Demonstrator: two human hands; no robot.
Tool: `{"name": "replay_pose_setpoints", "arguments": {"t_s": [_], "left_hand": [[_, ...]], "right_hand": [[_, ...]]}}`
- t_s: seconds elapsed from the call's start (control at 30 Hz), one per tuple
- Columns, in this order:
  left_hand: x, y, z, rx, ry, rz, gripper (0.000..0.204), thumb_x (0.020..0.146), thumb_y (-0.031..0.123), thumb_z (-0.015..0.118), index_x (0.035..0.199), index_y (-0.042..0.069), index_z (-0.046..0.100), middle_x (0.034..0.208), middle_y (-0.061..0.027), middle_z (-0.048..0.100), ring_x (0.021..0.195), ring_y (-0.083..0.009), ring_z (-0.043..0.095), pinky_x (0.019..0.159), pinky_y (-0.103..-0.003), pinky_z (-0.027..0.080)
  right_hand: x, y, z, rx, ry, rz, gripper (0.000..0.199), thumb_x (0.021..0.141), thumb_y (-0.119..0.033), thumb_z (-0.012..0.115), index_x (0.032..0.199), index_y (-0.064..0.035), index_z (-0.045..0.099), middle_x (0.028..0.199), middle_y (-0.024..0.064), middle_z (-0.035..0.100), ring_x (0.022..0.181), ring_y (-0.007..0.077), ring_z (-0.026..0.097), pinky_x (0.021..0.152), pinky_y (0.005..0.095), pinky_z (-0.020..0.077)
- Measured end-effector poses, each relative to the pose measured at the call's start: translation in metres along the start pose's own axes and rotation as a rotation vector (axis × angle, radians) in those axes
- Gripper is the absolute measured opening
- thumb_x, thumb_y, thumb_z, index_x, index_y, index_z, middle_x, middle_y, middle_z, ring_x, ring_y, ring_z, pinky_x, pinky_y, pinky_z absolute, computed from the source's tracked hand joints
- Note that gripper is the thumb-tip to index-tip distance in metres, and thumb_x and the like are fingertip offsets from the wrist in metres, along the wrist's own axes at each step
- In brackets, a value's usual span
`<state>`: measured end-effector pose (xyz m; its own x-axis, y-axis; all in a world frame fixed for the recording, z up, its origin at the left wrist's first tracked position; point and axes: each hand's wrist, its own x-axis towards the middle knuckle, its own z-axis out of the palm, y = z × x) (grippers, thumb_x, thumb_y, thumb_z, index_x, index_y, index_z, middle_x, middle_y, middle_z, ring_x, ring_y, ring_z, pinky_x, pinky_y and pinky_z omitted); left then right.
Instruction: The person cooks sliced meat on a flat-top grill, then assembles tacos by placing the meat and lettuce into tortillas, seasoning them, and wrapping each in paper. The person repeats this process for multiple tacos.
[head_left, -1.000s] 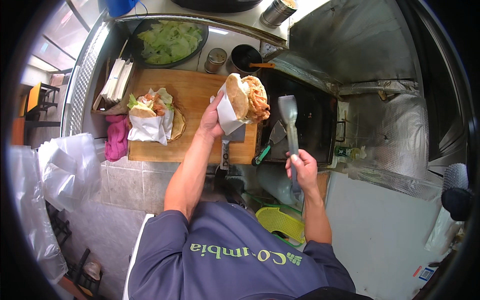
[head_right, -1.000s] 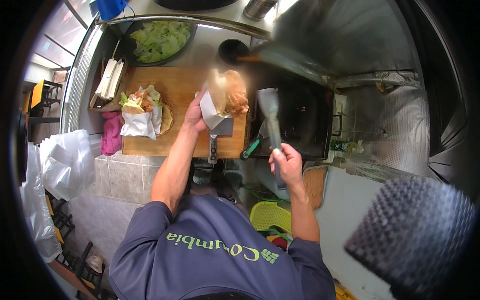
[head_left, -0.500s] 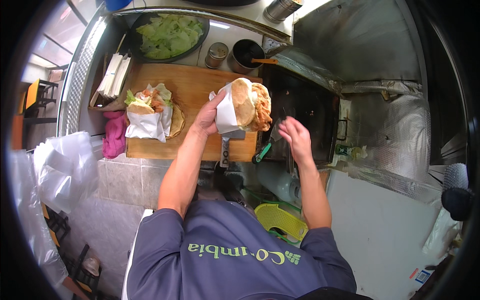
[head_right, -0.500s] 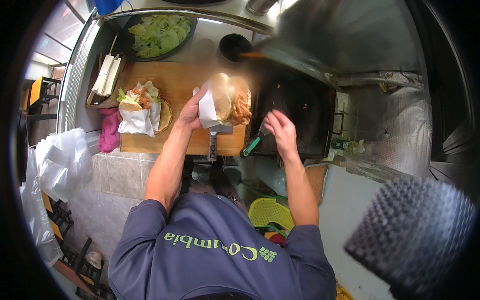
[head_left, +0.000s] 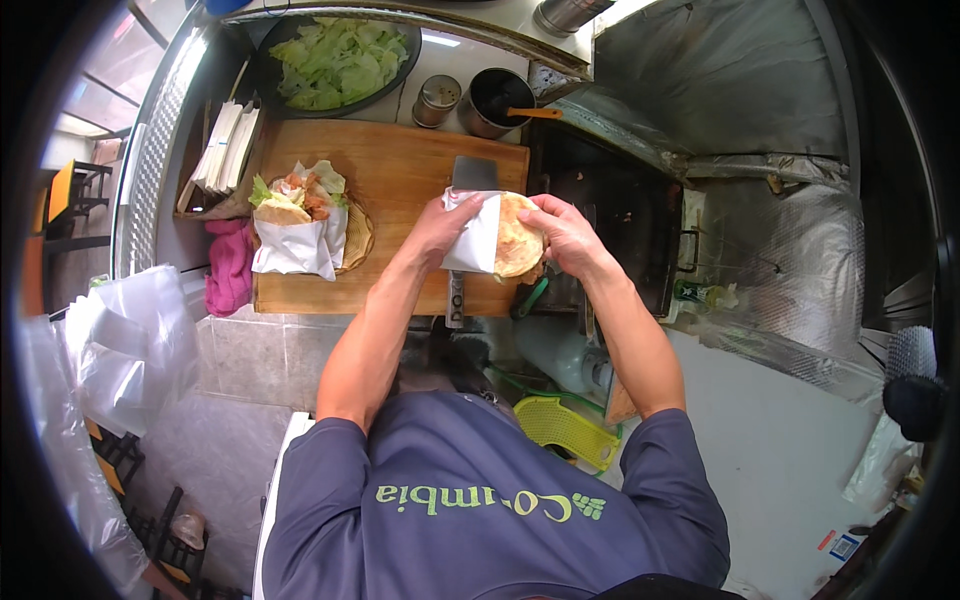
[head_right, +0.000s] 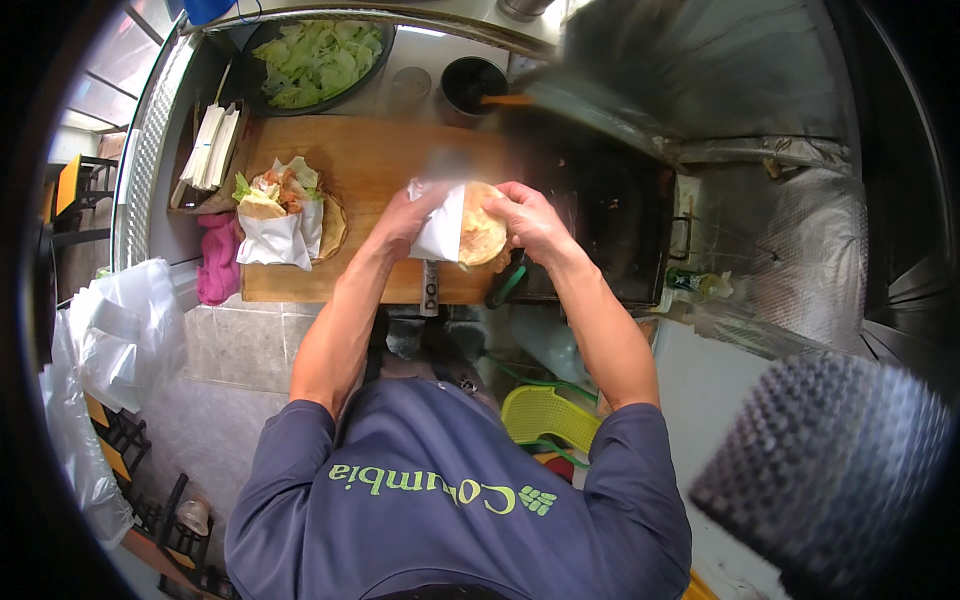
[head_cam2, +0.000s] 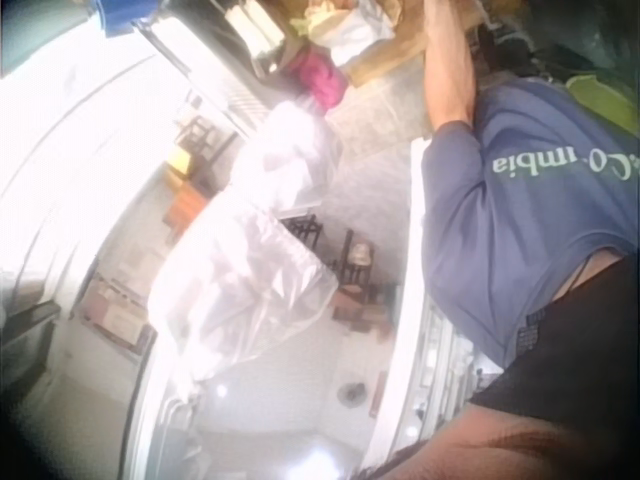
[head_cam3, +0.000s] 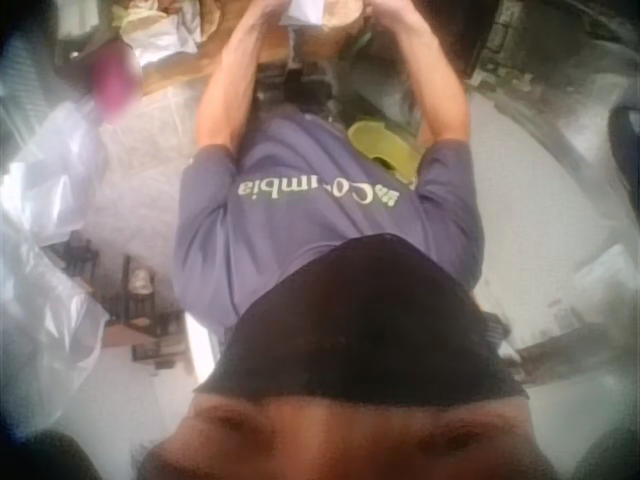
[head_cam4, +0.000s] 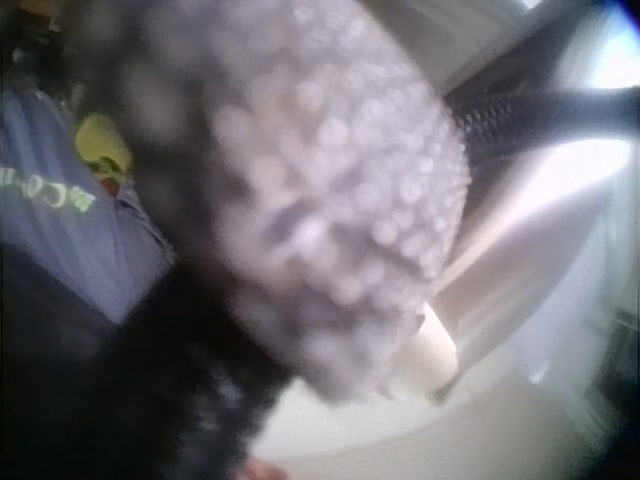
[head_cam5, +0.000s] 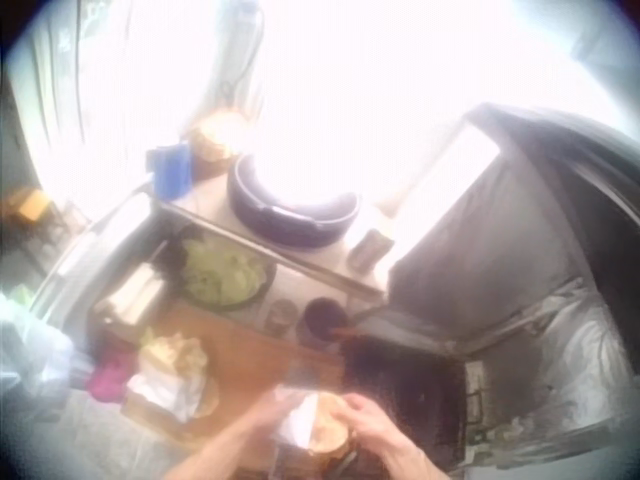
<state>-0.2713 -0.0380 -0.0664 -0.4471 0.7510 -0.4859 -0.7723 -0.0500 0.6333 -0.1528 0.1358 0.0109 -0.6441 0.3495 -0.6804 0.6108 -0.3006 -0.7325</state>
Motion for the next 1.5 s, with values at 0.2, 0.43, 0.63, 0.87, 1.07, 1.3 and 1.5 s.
{"name": "replay_pose_setpoints", "arguments": {"t_s": [0.2, 0.43, 0.63, 0.87, 1.07, 1.3, 1.5], "left_hand": [[-0.001, 0.023, -0.014, 0.036, -0.046, 0.037, 0.023, 0.092, 0.017, 0.074, 0.105, 0.0, 0.068, 0.09, -0.0032, 0.068, 0.08, -0.0103, 0.062, 0.071, -0.027, 0.052], [-0.004, 0.019, 0.001, 0.037, 0.051, 0.085, 0.017, 0.09, 0.014, 0.076, 0.099, 0.001, 0.069, 0.088, -0.0032, 0.068, 0.078, -0.0096, 0.061, 0.069, -0.025, 0.051], [-0.001, 0.013, 0.009, -0.01, 0.02, 0.107, 0.016, 0.091, 0.013, 0.075, 0.099, 0.001, 0.07, 0.087, -0.0037, 0.068, 0.078, -0.0103, 0.061, 0.069, -0.026, 0.051], [-0.007, 0.023, 0.012, -0.073, 0.075, 0.073, 0.015, 0.092, 0.011, 0.073, 0.099, -0.002, 0.069, 0.095, -0.0077, 0.072, 0.081, -0.0124, 0.065, 0.072, -0.027, 0.054], [-0.008, 0.019, 0.015, -0.032, 0.037, 0.077, 0.017, 0.093, 0.011, 0.072, 0.102, -0.004, 0.069, 0.101, -0.0127, 0.075, 0.088, -0.0153, 0.069, 0.072, -0.029, 0.057], [-0.001, 0.021, 0.003, -0.076, 0.122, 0.073, 0.019, 0.093, 0.011, 0.072, 0.103, -0.004, 0.069, 0.101, -0.0118, 0.075, 0.087, -0.0135, 0.068, 0.072, -0.028, 0.056], [-0.008, 0.024, 0.015, -0.027, 0.065, 0.125, 0.017, 0.094, 0.01, 0.072, 0.103, -0.004, 0.069, 0.102, -0.0127, 0.074, 0.087, -0.0137, 0.068, 0.076, -0.028, 0.057]], "right_hand": [[-0.001, -0.007, -0.005, 0.02, -0.051, -0.051, 0.033, 0.093, -0.025, 0.072, 0.115, -0.0029, 0.066, 0.092, 0.0003, 0.068, 0.07, 0.0052, 0.06, 0.051, 0.0199, 0.0414], [-0.005, -0.021, -0.003, -0.115, -0.068, -0.099, 0.03, 0.094, -0.026, 0.07, 0.11, -0.0006, 0.068, 0.089, 0.0007, 0.067, 0.073, 0.0069, 0.06, 0.057, 0.0232, 0.0451], [-0.002, -0.017, 0.0, -0.168, -0.091, -0.086, 0.031, 0.094, -0.027, 0.069, 0.107, 0.0008, 0.068, 0.088, 0.003, 0.067, 0.075, 0.0098, 0.061, 0.062, 0.0256, 0.0486], [0.009, -0.012, -0.001, -0.148, -0.09, -0.066, 0.021, 0.098, -0.025, 0.067, 0.102, -0.0039, 0.067, 0.088, -0.0009, 0.067, 0.075, 0.0066, 0.061, 0.063, 0.0231, 0.0494], [0.009, -0.011, 0.004, -0.286, -0.096, -0.102, 0.021, 0.098, -0.025, 0.067, 0.101, -0.004, 0.067, 0.087, -0.0014, 0.066, 0.073, 0.0061, 0.06, 0.06, 0.0228, 0.0479], [0.007, -0.016, 0.006, -0.18, 0.004, -0.096, 0.021, 0.097, -0.025, 0.068, 0.1, -0.0038, 0.067, 0.086, -0.0011, 0.066, 0.072, 0.0065, 0.06, 0.059, 0.0221, 0.0467], [0.015, -0.013, 0.009, -0.346, -0.064, -0.249, 0.021, 0.096, -0.024, 0.069, 0.1, -0.0038, 0.067, 0.087, -0.0006, 0.066, 0.073, 0.0063, 0.06, 0.06, 0.0217, 0.0473]]}}
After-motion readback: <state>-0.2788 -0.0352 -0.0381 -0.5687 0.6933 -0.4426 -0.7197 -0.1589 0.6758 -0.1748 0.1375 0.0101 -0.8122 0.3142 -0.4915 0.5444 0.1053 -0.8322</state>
